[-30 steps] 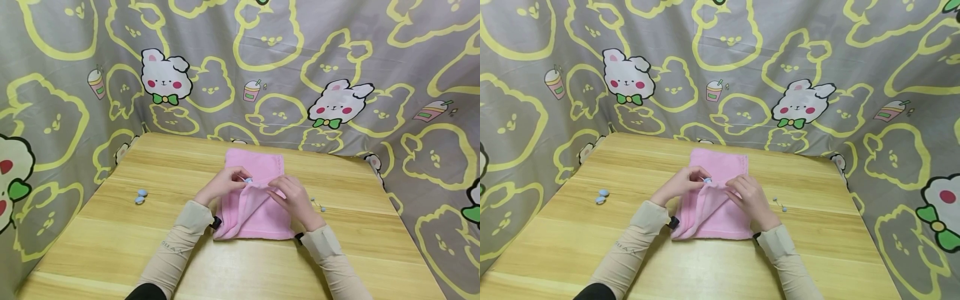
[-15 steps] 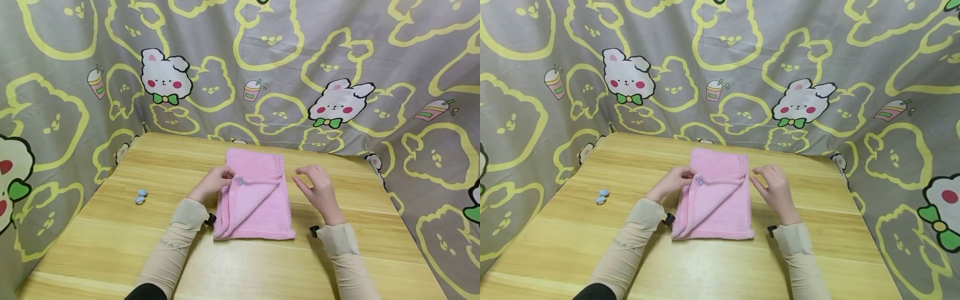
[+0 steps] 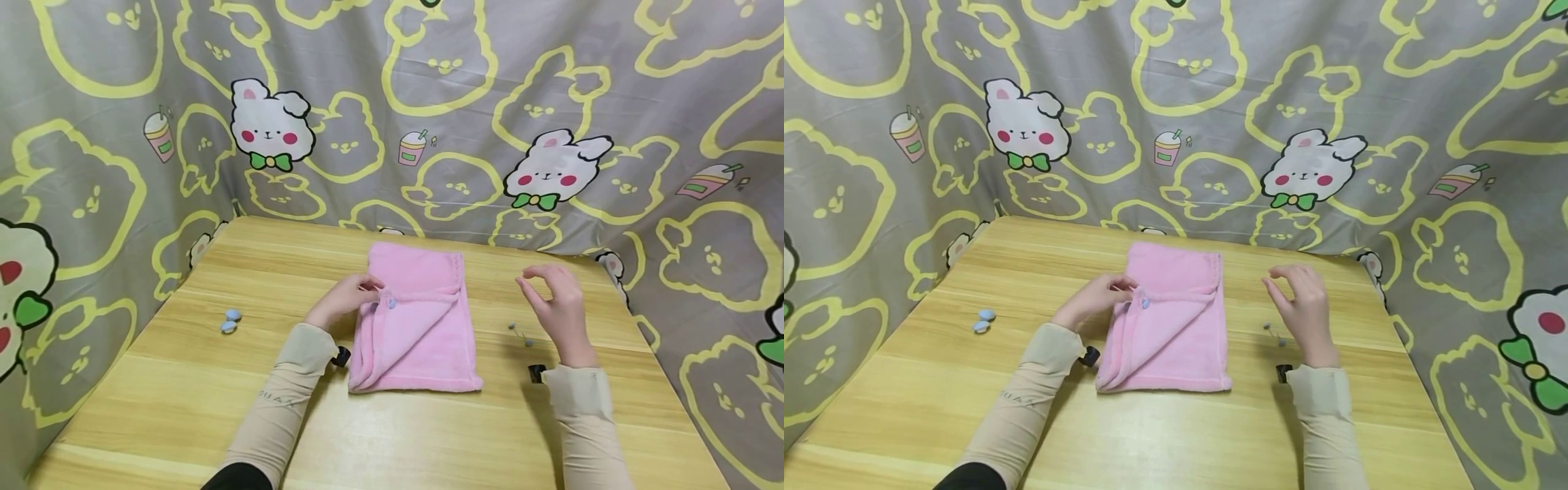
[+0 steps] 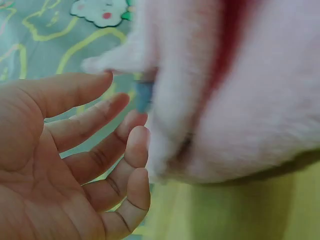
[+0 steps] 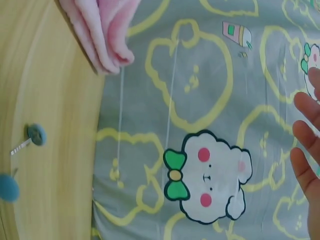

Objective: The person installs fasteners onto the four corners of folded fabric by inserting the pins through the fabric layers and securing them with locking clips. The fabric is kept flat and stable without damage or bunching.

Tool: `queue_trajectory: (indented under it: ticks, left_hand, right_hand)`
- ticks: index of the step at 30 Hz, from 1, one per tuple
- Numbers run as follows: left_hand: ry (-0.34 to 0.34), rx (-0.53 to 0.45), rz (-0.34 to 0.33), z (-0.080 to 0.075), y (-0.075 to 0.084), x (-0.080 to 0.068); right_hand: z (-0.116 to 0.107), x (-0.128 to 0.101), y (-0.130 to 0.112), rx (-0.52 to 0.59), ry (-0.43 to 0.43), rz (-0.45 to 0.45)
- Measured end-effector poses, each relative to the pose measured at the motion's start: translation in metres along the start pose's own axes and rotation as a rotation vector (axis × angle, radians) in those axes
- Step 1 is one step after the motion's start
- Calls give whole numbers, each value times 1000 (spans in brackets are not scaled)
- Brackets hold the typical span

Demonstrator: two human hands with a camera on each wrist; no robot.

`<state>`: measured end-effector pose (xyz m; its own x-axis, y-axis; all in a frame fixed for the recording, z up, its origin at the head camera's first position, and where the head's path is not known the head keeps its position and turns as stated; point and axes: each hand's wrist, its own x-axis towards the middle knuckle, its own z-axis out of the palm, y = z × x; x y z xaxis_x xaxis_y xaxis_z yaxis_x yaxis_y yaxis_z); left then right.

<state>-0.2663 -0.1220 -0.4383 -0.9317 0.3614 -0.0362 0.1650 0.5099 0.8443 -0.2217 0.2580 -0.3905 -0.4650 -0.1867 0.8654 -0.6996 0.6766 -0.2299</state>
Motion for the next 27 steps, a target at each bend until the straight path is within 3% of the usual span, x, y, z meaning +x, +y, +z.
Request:
queue_trajectory:
  ticks: [5,12,16,23,27]
  left_hand:
    - [61,-33,14,-6,20,-6]
    - [143,30,166,-3,57,-18]
    - [124,56,248,10,76,-26]
    - [60,153,358,41,98,-36]
    - [-1,211,383,60,104,-41]
  right_hand:
    - [-7,0,4,-40,-35,36]
    - [-6,-9,16,-134,-176,136]
    - [-4,-16,24,-172,-379,263]
    - [1,-28,38,-169,-859,546]
    - [6,-35,40,-106,-1014,642]
